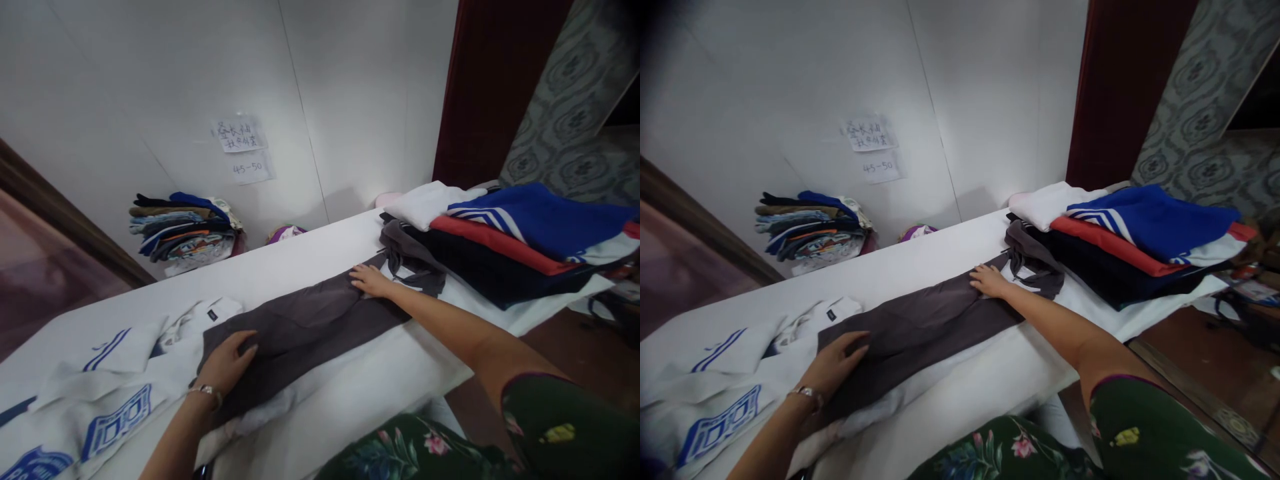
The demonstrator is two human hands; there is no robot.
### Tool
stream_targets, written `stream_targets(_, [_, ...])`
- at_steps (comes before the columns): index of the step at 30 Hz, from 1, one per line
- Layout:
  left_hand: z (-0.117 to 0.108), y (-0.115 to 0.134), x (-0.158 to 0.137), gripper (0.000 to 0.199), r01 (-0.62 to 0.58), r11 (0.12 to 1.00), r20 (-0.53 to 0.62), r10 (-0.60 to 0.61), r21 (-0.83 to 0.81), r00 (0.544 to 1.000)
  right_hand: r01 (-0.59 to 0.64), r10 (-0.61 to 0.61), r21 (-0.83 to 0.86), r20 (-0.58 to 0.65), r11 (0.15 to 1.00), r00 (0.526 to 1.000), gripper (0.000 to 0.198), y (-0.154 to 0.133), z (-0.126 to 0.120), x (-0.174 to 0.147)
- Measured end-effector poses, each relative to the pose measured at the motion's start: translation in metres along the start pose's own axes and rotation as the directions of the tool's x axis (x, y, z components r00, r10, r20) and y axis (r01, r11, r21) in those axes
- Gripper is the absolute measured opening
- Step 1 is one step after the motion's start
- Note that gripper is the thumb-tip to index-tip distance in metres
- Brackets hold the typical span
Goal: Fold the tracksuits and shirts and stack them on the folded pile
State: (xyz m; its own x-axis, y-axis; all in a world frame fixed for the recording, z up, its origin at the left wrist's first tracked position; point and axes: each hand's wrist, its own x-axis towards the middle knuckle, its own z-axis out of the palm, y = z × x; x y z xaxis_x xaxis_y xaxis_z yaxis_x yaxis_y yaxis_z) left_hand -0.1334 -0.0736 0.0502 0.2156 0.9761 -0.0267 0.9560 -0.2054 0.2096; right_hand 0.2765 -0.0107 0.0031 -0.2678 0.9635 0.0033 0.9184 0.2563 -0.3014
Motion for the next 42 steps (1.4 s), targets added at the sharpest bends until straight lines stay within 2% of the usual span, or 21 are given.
stream_targets(3, [-0.006,0.008,0.026,0.050,-0.013,1.000,-0.160,0.009,-0.023,0.987,-0.100,0.096,-0.053,-0.086,0.994,0.992,0.049,0.018,-0.011,0.019])
stream_targets(6, [0.006,0.017,0.053,0.053,-0.029,0.995,-0.228,0.051,0.100,0.972,-0.210,0.200,-0.079,-0.117,0.975,0.973,0.053,0.045,-0.016,0.029])
stream_targets(10, [0.039,0.014,0.067,0.062,0.128,0.962,-0.038,-0.123,0.241,0.992,-0.348,0.339,-0.082,-0.110,0.934,0.934,0.057,0.084,-0.009,0.019])
stream_targets(13, [0.057,0.006,0.064,0.066,0.160,0.953,0.072,-0.184,0.258,0.980,-0.385,0.375,-0.080,-0.116,0.920,0.920,0.061,0.102,0.002,0.009])
stream_targets(17, [0.061,0.002,0.062,0.067,0.158,0.953,0.070,-0.182,0.259,0.981,-0.391,0.379,-0.082,-0.130,0.917,0.916,0.062,0.107,0.009,0.009])
stream_targets(21, [0.061,0.002,0.064,0.067,0.163,0.952,0.060,-0.184,0.259,0.981,-0.370,0.357,-0.097,-0.133,0.924,0.925,0.059,0.107,0.005,0.014])
stream_targets(25, [0.061,0.001,0.064,0.068,0.155,0.955,0.061,-0.176,0.253,0.983,-0.296,0.273,-0.126,-0.173,0.947,0.946,0.051,0.105,-0.012,0.013])
stream_targets(29, [0.062,0.001,0.063,0.068,0.159,0.956,0.048,-0.176,0.246,0.983,-0.200,0.141,-0.178,-0.299,0.964,0.944,0.047,0.096,-0.041,0.009])
stream_targets(32, [0.061,0.001,0.062,0.068,0.154,0.959,0.041,-0.169,0.240,0.985,-0.220,0.122,-0.185,-0.432,0.958,0.894,0.049,0.093,-0.066,0.008])
stream_targets(35, [0.061,0.001,0.063,0.068,0.155,0.960,0.045,-0.170,0.235,0.984,-0.323,0.282,0.013,-0.519,0.946,0.807,0.060,0.100,-0.083,0.007])
stream_targets(38, [0.061,0.001,0.063,0.069,0.159,0.960,0.043,-0.173,0.229,0.984,-0.397,0.454,0.220,-0.480,0.891,0.751,0.073,0.114,-0.087,0.004])
stream_targets(40, [0.061,0.001,0.063,0.069,0.154,0.963,0.037,-0.166,0.222,0.985,-0.418,0.524,0.317,-0.456,0.851,0.720,0.066,0.124,-0.083,0.001])
stream_targets(42, [0.061,0.001,0.063,0.069,0.151,0.965,0.035,-0.163,0.216,0.986,-0.404,0.576,0.427,-0.443,0.809,0.687,0.049,0.131,-0.080,-0.004])
